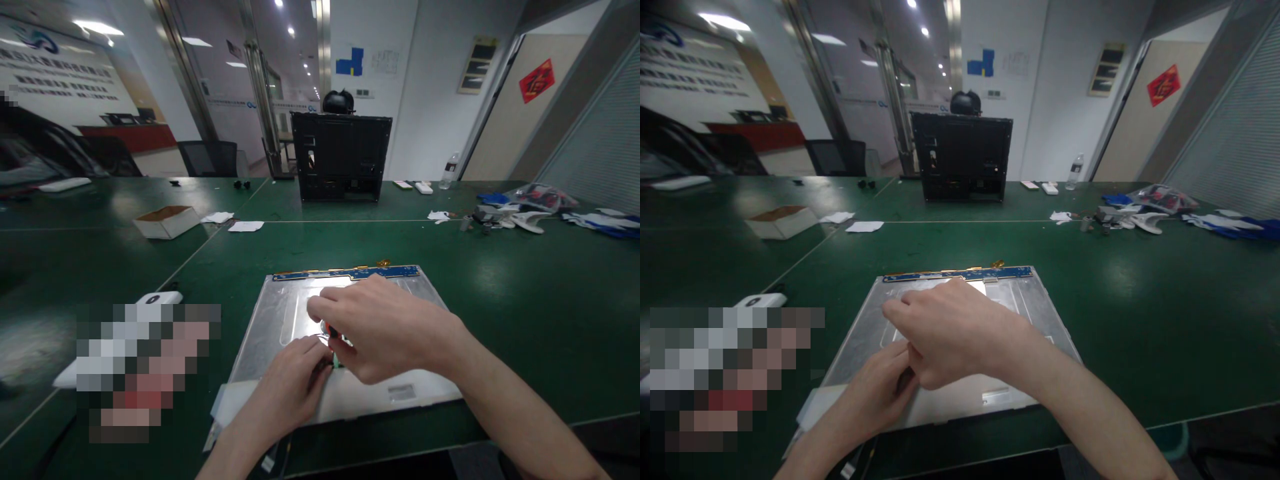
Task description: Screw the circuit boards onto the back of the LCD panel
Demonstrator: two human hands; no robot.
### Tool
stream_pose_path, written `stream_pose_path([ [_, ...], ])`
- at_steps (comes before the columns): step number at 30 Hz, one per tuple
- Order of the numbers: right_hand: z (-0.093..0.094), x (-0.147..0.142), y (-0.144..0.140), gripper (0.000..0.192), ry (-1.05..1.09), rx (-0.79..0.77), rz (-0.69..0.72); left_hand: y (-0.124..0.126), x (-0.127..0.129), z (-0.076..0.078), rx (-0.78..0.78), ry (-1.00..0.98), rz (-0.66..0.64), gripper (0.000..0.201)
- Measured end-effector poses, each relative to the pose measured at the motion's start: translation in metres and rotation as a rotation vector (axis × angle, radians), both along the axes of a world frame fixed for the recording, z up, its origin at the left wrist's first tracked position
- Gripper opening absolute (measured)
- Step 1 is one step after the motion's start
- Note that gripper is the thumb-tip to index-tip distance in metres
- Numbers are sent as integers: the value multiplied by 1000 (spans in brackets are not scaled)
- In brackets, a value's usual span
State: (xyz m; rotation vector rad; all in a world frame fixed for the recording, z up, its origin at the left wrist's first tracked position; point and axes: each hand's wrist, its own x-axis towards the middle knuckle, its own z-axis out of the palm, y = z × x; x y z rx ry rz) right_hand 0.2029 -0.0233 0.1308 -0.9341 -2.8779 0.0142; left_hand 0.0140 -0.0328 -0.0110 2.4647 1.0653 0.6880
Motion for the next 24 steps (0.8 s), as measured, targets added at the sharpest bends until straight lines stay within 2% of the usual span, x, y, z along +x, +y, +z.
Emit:
stream_pose_path([
  [11, -3, -1, 4, 9, -2, 43, -20, 2, 0, -2, 3, 18, -2, 19],
  [24, 1, 1, 0, 10, -5, -21, 5, 1, 1, 1, 30, 24, -9, 21],
])
